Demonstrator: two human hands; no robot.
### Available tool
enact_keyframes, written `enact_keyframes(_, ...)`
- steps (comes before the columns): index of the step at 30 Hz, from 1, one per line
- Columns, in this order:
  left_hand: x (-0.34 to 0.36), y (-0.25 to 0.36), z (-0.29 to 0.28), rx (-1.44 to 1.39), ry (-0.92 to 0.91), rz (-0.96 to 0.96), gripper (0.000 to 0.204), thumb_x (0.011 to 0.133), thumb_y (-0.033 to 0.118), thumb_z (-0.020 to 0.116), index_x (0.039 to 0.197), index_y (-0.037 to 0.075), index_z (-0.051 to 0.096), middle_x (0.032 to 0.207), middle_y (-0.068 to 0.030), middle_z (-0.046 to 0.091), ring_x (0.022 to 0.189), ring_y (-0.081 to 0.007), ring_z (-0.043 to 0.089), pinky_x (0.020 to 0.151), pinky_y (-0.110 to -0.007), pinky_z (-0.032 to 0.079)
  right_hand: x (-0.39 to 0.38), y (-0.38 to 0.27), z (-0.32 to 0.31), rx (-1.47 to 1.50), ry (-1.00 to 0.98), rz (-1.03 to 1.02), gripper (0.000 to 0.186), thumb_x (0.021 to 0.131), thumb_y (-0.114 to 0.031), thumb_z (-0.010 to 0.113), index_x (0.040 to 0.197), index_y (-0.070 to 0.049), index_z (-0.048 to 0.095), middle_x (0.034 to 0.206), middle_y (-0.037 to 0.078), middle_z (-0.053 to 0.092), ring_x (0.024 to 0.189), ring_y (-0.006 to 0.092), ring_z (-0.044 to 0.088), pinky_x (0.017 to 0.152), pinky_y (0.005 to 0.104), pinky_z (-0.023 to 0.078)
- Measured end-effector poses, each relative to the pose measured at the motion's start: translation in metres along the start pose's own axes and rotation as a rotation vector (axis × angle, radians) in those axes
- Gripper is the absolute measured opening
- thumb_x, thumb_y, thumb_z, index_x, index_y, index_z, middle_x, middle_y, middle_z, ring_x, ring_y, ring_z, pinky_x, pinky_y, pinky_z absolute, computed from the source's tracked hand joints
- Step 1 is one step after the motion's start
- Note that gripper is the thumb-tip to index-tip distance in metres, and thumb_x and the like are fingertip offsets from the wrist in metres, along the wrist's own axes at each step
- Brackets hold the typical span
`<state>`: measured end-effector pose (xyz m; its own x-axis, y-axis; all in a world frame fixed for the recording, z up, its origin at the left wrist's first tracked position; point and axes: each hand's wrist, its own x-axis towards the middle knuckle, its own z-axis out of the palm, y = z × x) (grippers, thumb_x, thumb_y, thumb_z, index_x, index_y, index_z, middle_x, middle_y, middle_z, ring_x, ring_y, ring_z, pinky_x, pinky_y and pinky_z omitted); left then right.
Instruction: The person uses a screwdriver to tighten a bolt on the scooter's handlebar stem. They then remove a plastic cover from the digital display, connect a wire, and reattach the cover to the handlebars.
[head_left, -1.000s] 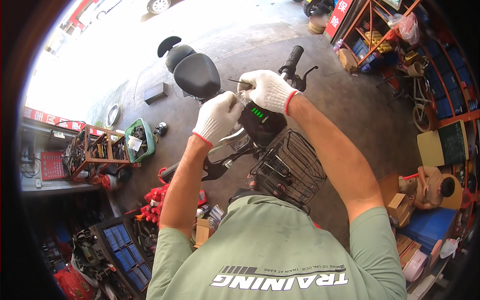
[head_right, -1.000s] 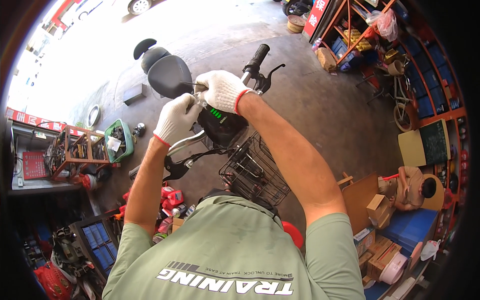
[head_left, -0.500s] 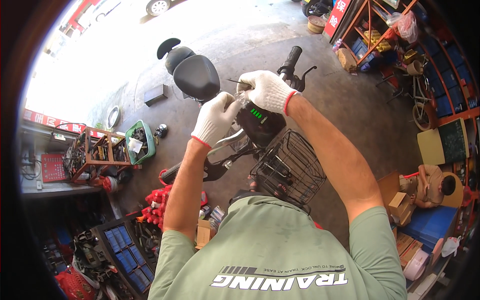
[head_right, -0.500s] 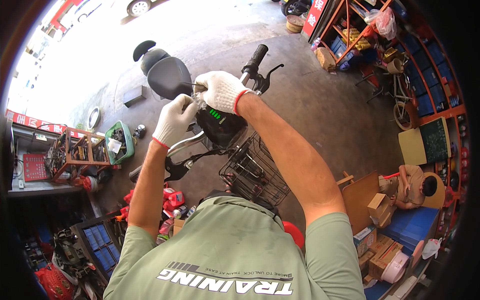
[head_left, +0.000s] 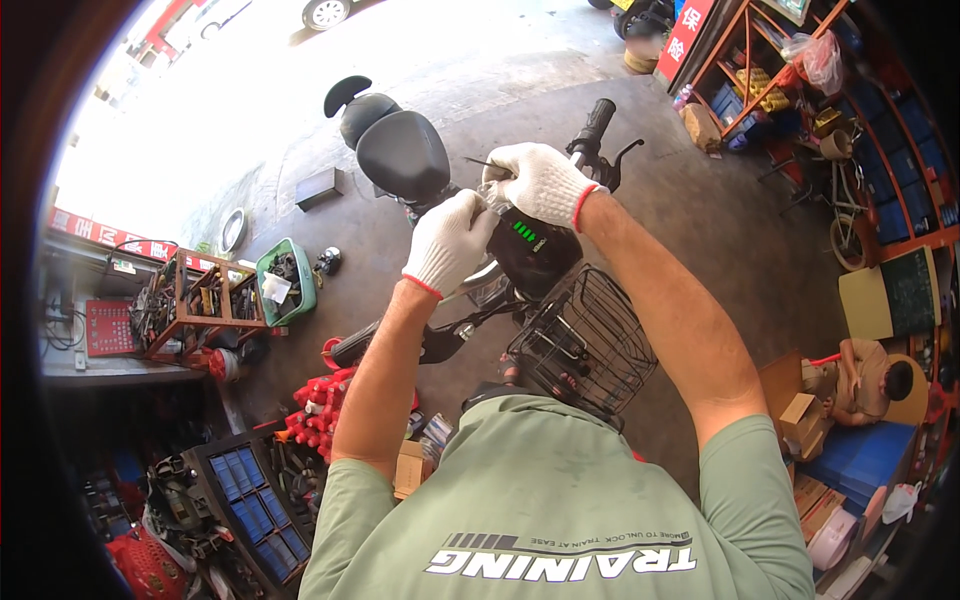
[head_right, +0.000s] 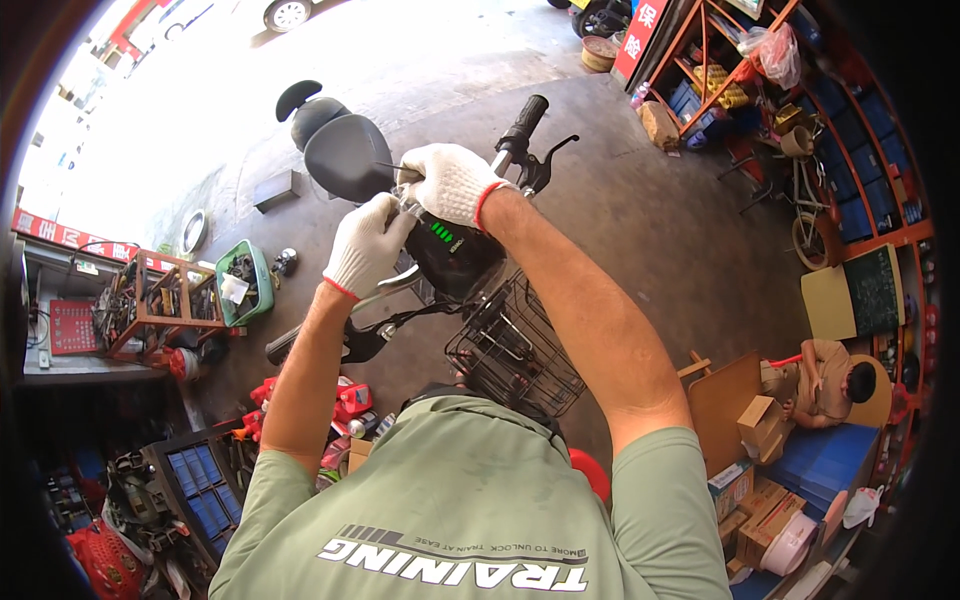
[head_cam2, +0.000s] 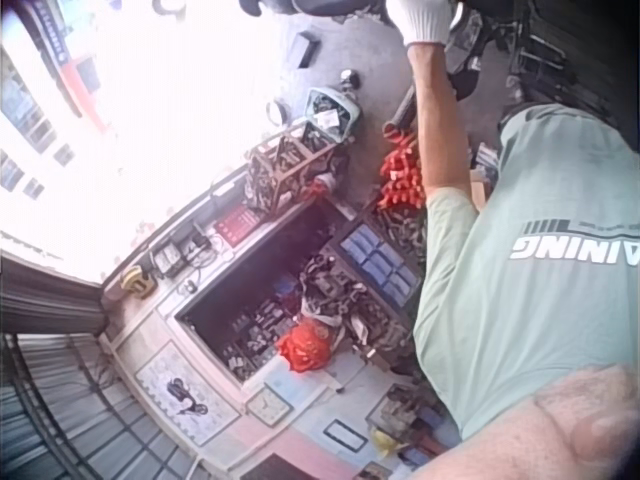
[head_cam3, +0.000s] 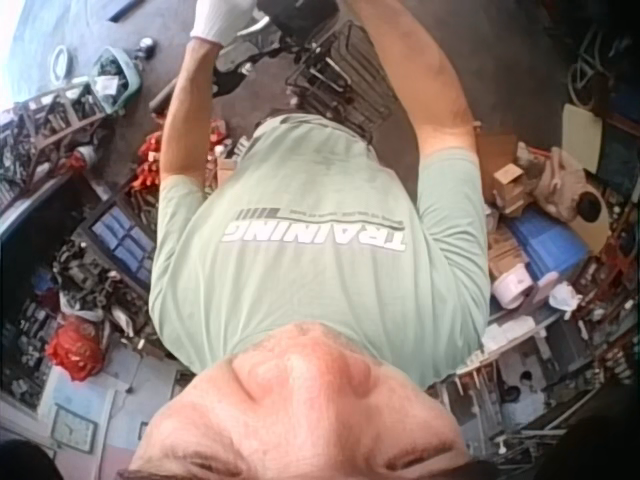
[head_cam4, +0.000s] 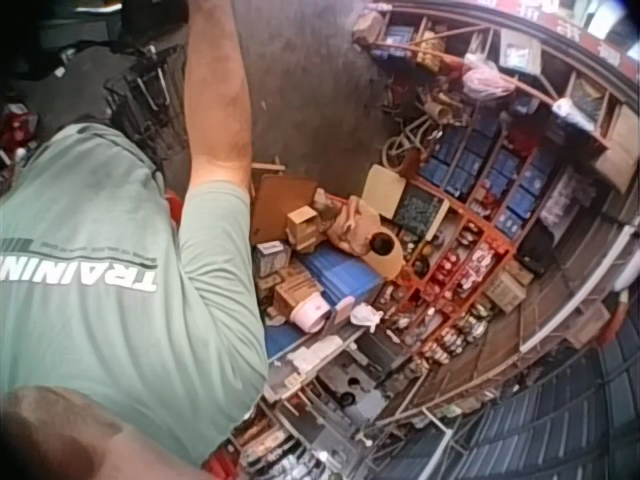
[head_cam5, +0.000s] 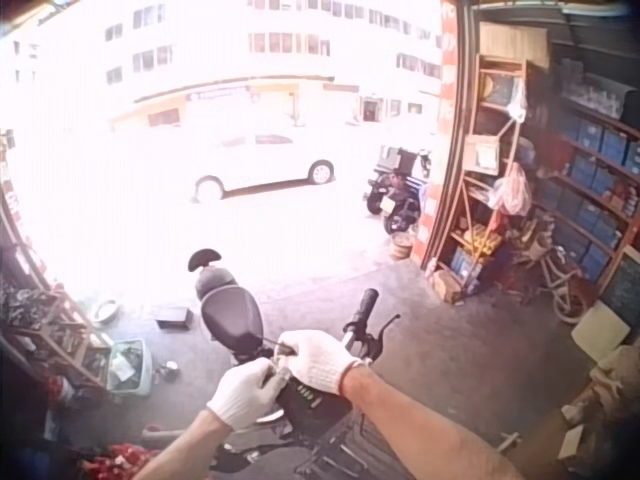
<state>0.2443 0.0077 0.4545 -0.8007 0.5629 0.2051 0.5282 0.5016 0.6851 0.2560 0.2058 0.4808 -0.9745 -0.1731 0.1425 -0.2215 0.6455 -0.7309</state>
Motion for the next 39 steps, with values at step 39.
enact_keyframes(39,-0.002,0.006,0.005,-0.097,0.034,-0.092,0.020,0.094,0.019,0.069,0.095,-0.001,0.065,0.077,-0.0151,0.067,0.071,-0.0215,0.064,0.070,-0.035,0.052,-0.003,-0.002,-0.001,0.024,0.042,-0.007,0.016,0.091,-0.016,0.062,0.094,-0.002,0.069,0.090,0.021,0.072,0.087,0.0384,0.069,0.080,0.0453,0.055)
